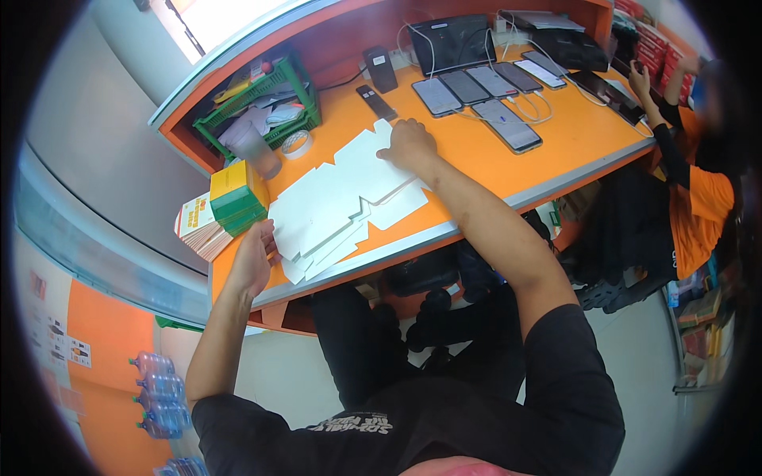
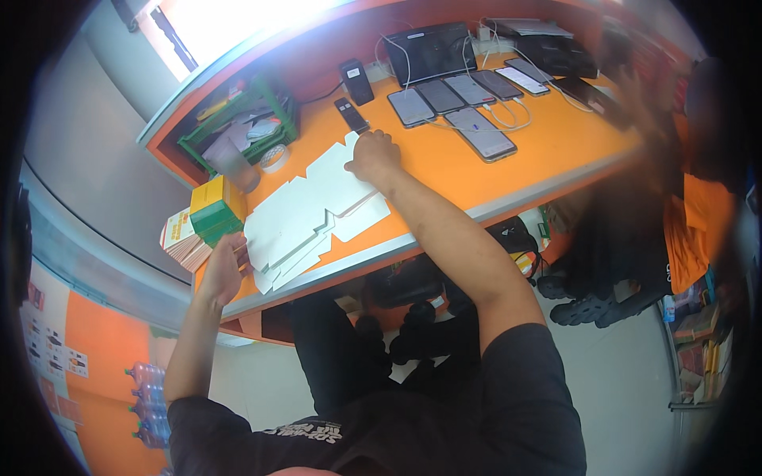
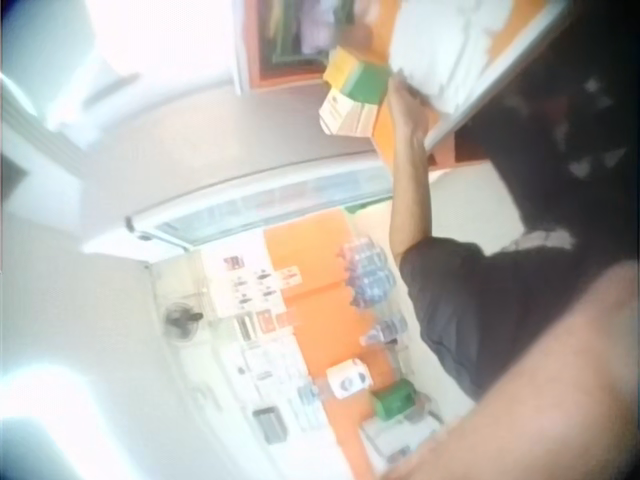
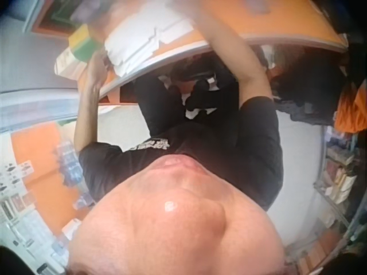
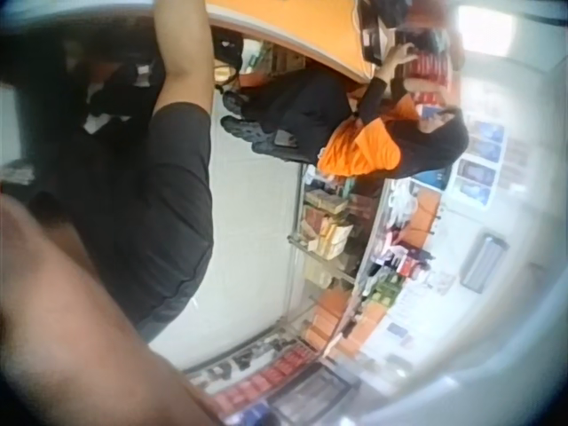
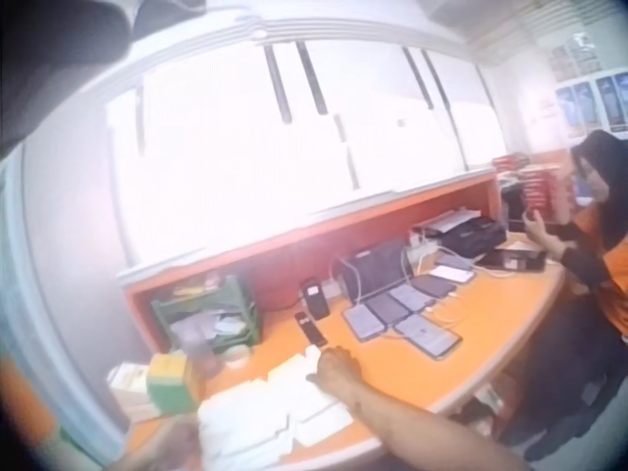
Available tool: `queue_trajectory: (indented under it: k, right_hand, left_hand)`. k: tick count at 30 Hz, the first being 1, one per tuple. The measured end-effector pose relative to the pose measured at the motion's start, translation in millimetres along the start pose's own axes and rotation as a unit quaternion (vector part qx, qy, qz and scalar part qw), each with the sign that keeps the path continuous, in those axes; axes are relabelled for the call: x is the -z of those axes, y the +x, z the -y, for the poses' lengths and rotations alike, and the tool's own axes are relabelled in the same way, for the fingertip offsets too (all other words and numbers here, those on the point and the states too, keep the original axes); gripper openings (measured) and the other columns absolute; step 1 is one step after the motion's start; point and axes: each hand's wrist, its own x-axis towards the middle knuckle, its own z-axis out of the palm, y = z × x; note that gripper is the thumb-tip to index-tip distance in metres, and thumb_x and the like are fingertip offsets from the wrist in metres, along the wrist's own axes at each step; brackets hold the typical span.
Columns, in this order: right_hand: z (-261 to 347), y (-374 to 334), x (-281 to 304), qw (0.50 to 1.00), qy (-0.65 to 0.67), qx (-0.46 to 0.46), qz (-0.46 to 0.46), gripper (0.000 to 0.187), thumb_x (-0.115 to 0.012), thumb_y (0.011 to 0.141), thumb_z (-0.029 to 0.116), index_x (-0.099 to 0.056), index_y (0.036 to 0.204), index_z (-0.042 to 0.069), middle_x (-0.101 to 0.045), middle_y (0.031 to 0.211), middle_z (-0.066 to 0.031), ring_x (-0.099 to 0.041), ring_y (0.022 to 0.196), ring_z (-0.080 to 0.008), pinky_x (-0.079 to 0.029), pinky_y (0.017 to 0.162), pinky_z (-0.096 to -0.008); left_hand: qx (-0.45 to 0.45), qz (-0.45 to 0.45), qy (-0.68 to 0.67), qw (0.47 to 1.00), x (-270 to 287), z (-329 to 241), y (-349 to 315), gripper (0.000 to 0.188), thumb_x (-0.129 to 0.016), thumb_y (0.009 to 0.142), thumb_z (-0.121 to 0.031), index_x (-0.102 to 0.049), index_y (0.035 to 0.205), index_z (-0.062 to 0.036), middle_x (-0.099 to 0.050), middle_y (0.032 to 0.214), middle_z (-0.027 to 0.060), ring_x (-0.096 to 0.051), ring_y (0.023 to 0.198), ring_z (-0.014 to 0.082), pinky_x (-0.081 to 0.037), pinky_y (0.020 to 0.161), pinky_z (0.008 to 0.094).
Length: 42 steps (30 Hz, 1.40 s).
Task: The person assembles small paper packs by folding white sheets around green and yellow rectangular inserts. They repeatedly pick up a sheet, wrap it around the insert, and fold the edges to form a neat packet. The process is performed one at a time on an orange desk, with finished packs stacked to the side.
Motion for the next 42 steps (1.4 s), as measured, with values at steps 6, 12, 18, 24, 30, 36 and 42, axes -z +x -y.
queue_trajectory:
  k: [6, 12, 18, 24, 30, 36, 42]
  right_hand:
    - [-1, 0, -3, 1.000, -0.001, -0.006, -0.012, 0.065, -0.083, 0.080, 0.038, -0.060, 0.125, -0.004, -0.060, 0.129, -0.0191, -0.057, 0.123, -0.0322, -0.051, 0.099, -0.0419]
    - [-4, 4, -8, 1.000, 0.019, -0.006, -0.009, 0.068, -0.084, 0.079, 0.037, -0.058, 0.127, -0.004, -0.059, 0.131, -0.0206, -0.056, 0.125, -0.0353, -0.048, 0.101, -0.0438]
    - [-9, 14, -12, 1.000, 0.015, -0.008, 0.004, 0.071, -0.084, 0.078, 0.040, -0.058, 0.127, -0.004, -0.060, 0.133, -0.0213, -0.055, 0.126, -0.0363, -0.046, 0.104, -0.0445]
    - [-5, 14, -11, 0.999, 0.006, -0.030, 0.014, 0.071, -0.083, 0.077, 0.043, -0.060, 0.126, -0.003, -0.063, 0.128, -0.0192, -0.059, 0.123, -0.0334, -0.048, 0.102, -0.0431]
    - [-22, 26, -14, 0.994, 0.105, 0.009, 0.042, 0.058, -0.083, 0.076, 0.036, -0.069, 0.109, -0.009, -0.072, 0.110, -0.0213, -0.069, 0.105, -0.0344, -0.055, 0.091, -0.0425]
    - [-23, 14, 9, 0.956, 0.288, 0.005, 0.060, 0.048, -0.080, 0.079, 0.022, -0.067, 0.110, -0.012, -0.072, 0.104, -0.0257, -0.072, 0.098, -0.0338, -0.056, 0.084, -0.0413]
    - [-26, 3, 33, 0.925, 0.369, 0.089, 0.025, 0.068, -0.076, 0.088, 0.026, -0.045, 0.140, -0.005, -0.064, 0.125, -0.0216, -0.066, 0.111, -0.0290, -0.052, 0.095, -0.0389]
  left_hand:
    - [-0.017, 0.022, 0.029, 0.999, 2, 6, 6, 0.048, -0.058, 0.090, -0.039, -0.052, 0.129, -0.0114, -0.056, 0.122, 0.0037, -0.049, 0.110, 0.0163, -0.033, 0.099, 0.0360]
    - [-0.047, -0.002, 0.007, 0.999, 0, 11, 4, 0.049, -0.053, 0.094, -0.038, -0.052, 0.132, -0.0074, -0.058, 0.127, 0.0064, -0.050, 0.120, 0.0184, -0.031, 0.106, 0.0364]
    - [-0.100, -0.007, -0.038, 0.994, -2, 18, 4, 0.036, -0.060, 0.093, -0.032, -0.059, 0.120, -0.0090, -0.058, 0.115, 0.0009, -0.050, 0.112, 0.0134, -0.033, 0.103, 0.0347]
    - [-0.095, -0.030, -0.052, 0.994, -1, 18, 0, 0.036, -0.062, 0.093, -0.030, -0.057, 0.121, -0.0085, -0.058, 0.113, 0.0007, -0.051, 0.112, 0.0123, -0.032, 0.103, 0.0337]
    - [-0.119, -0.021, -0.093, 0.988, 1, 11, -3, 0.035, -0.063, 0.092, -0.027, -0.057, 0.120, -0.0072, -0.057, 0.113, 0.0015, -0.050, 0.112, 0.0124, -0.034, 0.103, 0.0344]
    - [-0.077, 0.008, -0.160, 0.984, 5, 0, 14, 0.040, -0.061, 0.098, -0.017, -0.048, 0.133, -0.0024, -0.056, 0.123, 0.0074, -0.052, 0.119, 0.0188, -0.042, 0.103, 0.0363]
    - [-0.210, 0.010, -0.132, 0.969, -35, -15, 1, 0.053, -0.058, 0.097, -0.002, -0.037, 0.146, -0.0019, -0.050, 0.143, 0.0150, -0.049, 0.134, 0.0254, -0.038, 0.114, 0.0410]
